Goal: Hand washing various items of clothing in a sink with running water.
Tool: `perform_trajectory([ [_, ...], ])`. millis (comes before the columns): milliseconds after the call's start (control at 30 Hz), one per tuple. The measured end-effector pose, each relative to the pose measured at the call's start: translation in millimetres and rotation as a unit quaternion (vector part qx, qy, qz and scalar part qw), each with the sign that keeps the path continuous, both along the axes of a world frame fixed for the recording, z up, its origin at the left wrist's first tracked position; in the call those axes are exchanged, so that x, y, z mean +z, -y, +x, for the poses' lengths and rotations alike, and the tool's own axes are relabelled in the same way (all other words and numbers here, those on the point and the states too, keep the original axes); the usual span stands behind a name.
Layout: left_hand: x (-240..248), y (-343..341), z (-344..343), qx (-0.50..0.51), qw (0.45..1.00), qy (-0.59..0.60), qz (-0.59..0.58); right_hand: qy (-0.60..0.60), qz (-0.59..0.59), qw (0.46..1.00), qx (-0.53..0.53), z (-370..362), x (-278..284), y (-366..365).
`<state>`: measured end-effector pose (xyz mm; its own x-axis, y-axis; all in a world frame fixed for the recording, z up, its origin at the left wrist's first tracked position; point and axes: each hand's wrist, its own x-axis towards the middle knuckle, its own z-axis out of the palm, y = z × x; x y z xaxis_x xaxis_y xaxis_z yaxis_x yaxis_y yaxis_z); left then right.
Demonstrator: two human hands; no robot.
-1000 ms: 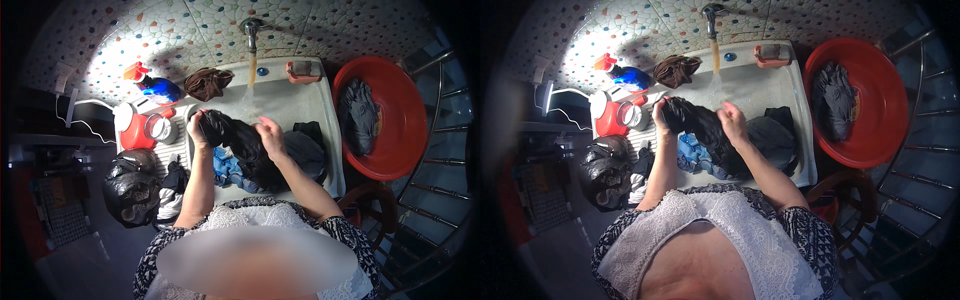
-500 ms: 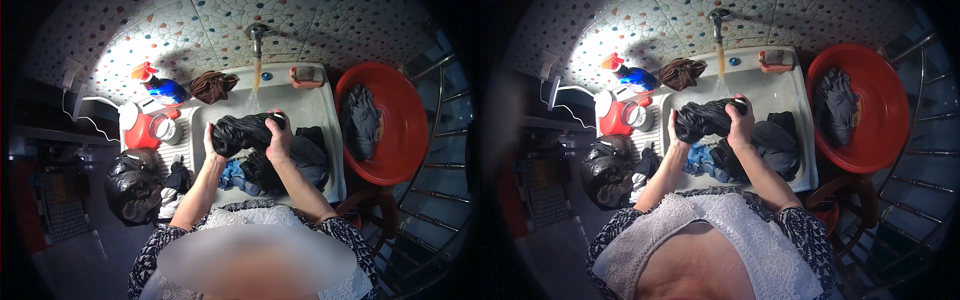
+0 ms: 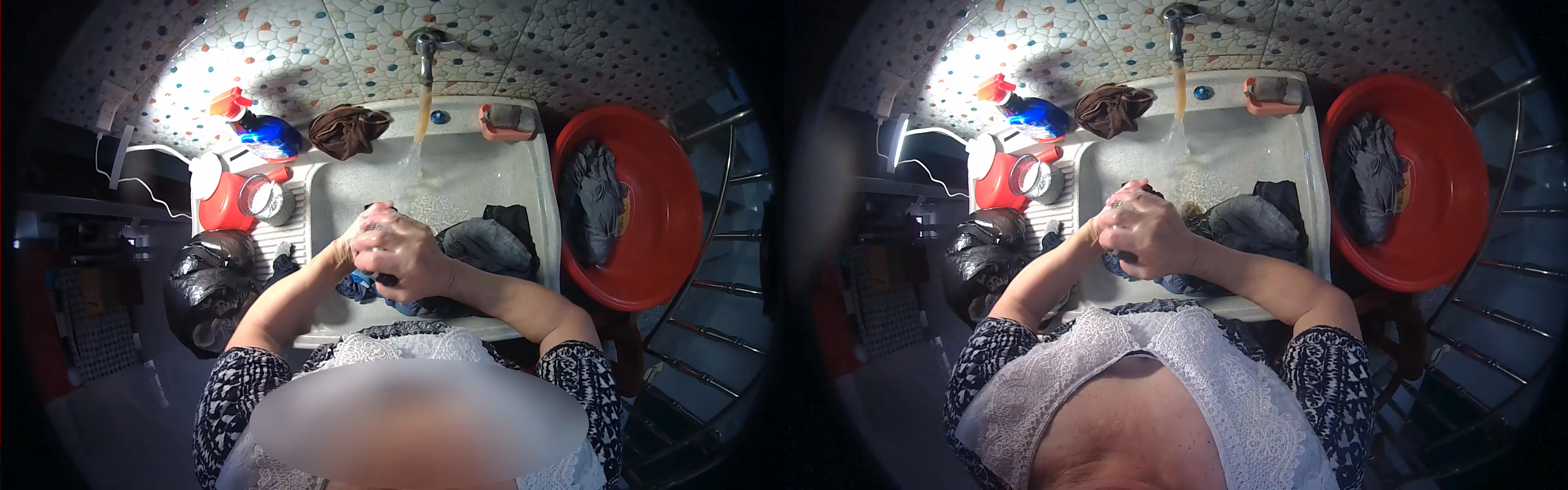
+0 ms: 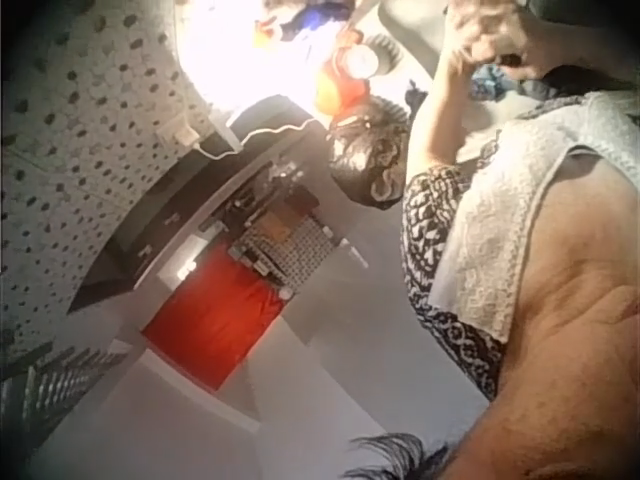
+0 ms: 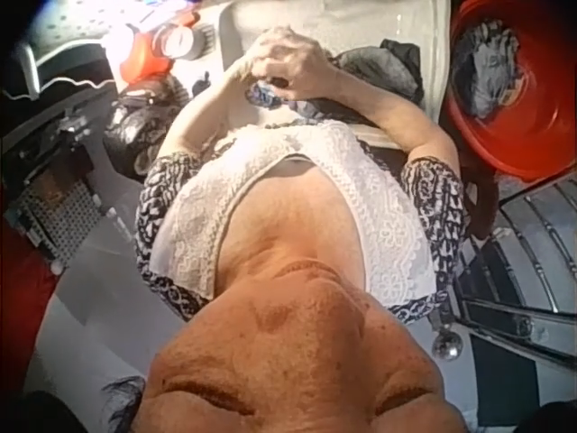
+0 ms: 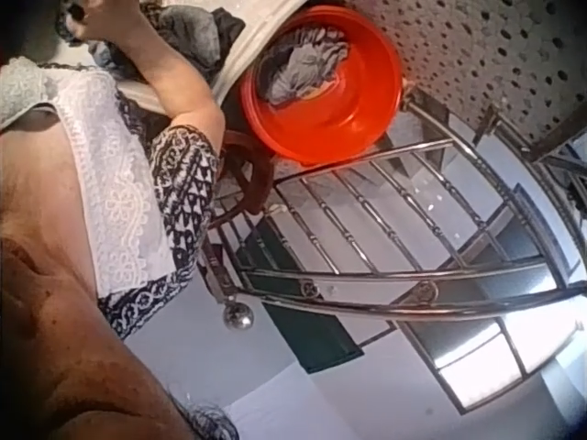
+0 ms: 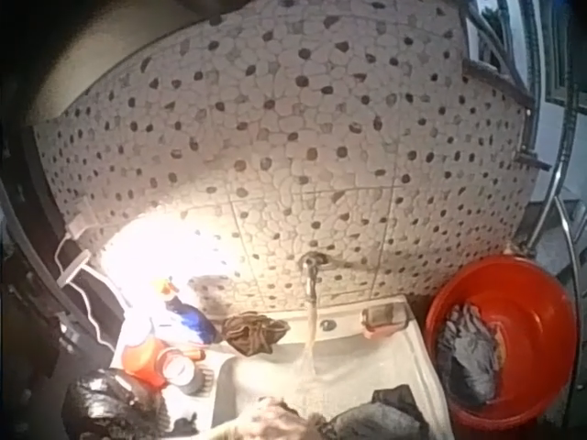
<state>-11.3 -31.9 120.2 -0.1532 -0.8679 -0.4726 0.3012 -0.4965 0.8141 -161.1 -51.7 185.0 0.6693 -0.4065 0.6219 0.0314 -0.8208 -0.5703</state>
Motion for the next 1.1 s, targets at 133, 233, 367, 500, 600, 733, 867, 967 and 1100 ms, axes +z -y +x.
perform_trajectory([
  [133,-18.2,25.9,22.3,-0.176,0.975,0.041,-0.126,-0.004,-0.065,0.994,0.085,10.6,-4.7,-9.7],
  [233,-37.8,47.9,23.4,-0.300,0.951,-0.052,0.046,-0.003,-0.098,0.990,0.106,14.5,-4.3,-13.6],
  [367,-38.2,67.0,20.9,-0.406,0.811,0.126,-0.401,-0.041,-0.151,0.979,0.134,21.7,-4.9,-13.5],
  [500,-8.9,68.3,7.3,-0.400,0.910,0.074,-0.084,-0.070,-0.192,0.969,0.140,25.1,-12.0,-16.0],
  [600,-9.8,69.3,-2.9,-0.259,0.929,0.081,0.250,-0.098,-0.226,0.957,0.152,34.3,-12.8,-25.7],
  [733,-2.1,71.1,-16.6,-0.400,0.876,0.237,0.129,-0.199,-0.266,0.923,0.197,41.4,-32.8,-35.0],
  [867,-20.9,62.1,-23.3,-0.428,0.842,0.303,0.123,-0.224,-0.243,0.917,0.224,52.2,-42.9,-46.0],
  [967,-42.1,54.8,-28.1,-0.468,0.834,0.281,0.082,-0.213,-0.295,0.907,0.213,57.1,-63.8,-57.9],
  [1100,-54.7,41.7,-42.1,-0.447,0.821,0.311,0.174,-0.279,-0.229,0.899,0.247,58.0,-78.0,-65.9],
])
